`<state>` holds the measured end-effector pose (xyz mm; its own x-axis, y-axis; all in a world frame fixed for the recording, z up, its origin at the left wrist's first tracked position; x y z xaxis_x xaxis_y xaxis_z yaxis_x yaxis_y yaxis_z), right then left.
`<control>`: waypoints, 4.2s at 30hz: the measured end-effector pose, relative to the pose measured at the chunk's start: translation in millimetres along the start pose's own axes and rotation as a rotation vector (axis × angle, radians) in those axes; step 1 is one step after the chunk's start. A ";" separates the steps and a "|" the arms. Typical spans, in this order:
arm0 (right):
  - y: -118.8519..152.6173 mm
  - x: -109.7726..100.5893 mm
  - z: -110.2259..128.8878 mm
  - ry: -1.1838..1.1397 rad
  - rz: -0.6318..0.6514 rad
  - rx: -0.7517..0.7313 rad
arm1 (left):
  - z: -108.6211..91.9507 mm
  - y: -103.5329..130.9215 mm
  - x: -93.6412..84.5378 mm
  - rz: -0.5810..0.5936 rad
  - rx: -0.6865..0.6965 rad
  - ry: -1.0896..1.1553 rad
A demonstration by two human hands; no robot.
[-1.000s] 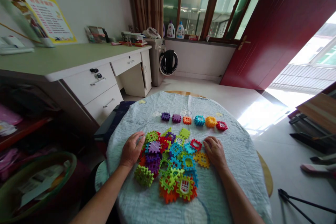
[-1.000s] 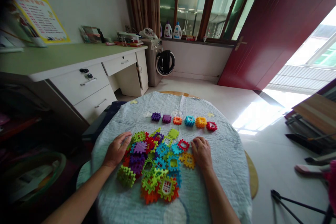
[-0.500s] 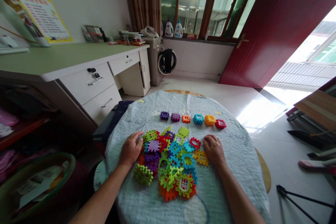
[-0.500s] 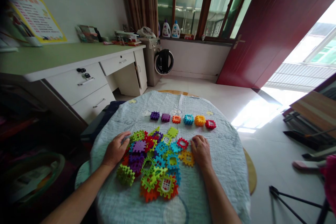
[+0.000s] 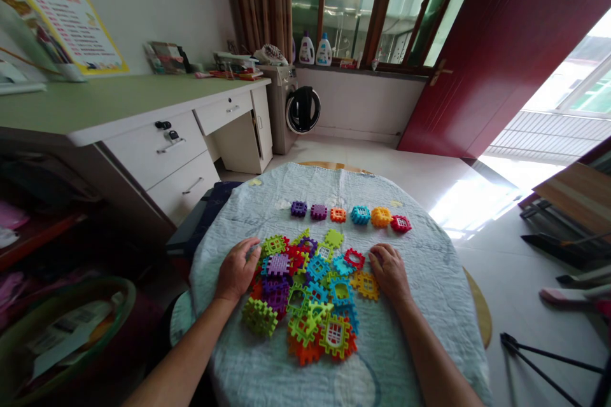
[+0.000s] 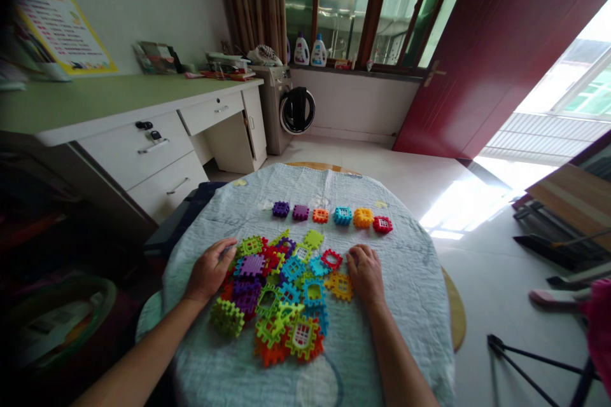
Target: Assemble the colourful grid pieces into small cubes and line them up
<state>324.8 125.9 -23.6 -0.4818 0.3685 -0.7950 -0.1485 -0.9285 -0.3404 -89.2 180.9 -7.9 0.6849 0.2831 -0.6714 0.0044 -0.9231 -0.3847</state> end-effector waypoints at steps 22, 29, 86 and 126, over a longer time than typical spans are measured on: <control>0.0 -1.5 1.8 -0.029 -0.004 0.016 | -5.0 -1.5 -2.4 0.011 -0.023 0.007; 4.0 0.0 5.8 -0.044 0.070 0.013 | 2.5 -1.0 1.7 0.016 -0.020 -0.012; -13.9 69.5 115.8 -0.034 0.229 -0.113 | -3.6 -0.6 -0.9 0.002 -0.018 0.011; 15.4 10.6 77.1 -0.179 0.227 -0.151 | -4.5 -1.7 0.3 0.024 -0.020 -0.028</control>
<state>250.8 111.9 1.4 -0.6340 0.1263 -0.7630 0.1032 -0.9639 -0.2453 -85.8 181.3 -4.6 0.6640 0.2681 -0.6980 0.0031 -0.9345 -0.3560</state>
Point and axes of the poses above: each hand's wrist, its own y-axis away from the middle knuckle, its own x-axis out of the palm, z = x × y, the point moved 7 cm from there along -y, towards the middle knuckle, and after that the axes turned 1 degree about -z, right-handed, at the moved point
